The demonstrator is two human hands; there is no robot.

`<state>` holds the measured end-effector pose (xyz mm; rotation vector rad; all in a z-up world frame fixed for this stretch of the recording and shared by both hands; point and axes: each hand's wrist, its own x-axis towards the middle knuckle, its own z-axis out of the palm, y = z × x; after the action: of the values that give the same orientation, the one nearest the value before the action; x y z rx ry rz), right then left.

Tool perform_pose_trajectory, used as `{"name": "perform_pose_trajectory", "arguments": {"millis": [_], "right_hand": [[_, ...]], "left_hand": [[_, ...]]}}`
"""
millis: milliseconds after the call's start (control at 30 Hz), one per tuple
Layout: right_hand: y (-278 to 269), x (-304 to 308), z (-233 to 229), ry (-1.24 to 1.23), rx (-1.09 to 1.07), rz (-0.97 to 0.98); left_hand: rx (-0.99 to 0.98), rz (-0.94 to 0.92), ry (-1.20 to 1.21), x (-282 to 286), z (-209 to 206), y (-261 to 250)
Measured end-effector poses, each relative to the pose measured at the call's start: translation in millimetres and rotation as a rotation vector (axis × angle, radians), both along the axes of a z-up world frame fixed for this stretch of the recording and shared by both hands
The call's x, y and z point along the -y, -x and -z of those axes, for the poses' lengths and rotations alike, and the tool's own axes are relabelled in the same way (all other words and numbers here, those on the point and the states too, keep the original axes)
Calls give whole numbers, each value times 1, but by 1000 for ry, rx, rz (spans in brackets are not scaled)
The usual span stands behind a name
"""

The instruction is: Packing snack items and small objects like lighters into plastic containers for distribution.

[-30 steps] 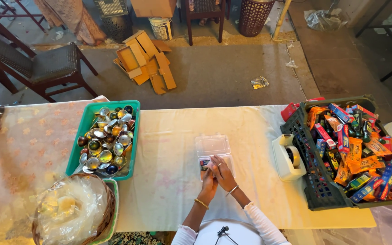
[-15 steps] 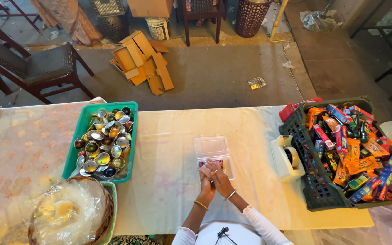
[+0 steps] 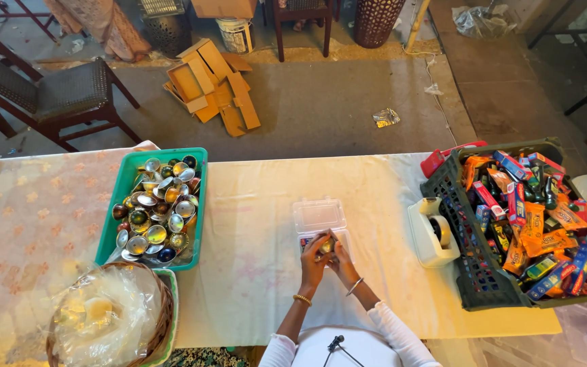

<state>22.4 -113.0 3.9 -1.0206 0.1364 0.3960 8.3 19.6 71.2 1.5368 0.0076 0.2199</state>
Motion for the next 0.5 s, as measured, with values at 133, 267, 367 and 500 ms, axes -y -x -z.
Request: {"name": "perform_pose_trajectory", "arguments": {"millis": [133, 267, 367, 500], "right_hand": [[-7, 17, 36, 62, -144, 35], [-8, 24, 6, 259, -239, -7], [-12, 46, 29, 317, -225, -37], [-17, 70, 50, 389, -179, -50]], "left_hand": [[149, 38, -482, -6, -9, 5], [129, 80, -767, -3, -1, 6], [129, 88, -873, 2, 1, 6], [158, 82, -852, 3, 2, 6]]}}
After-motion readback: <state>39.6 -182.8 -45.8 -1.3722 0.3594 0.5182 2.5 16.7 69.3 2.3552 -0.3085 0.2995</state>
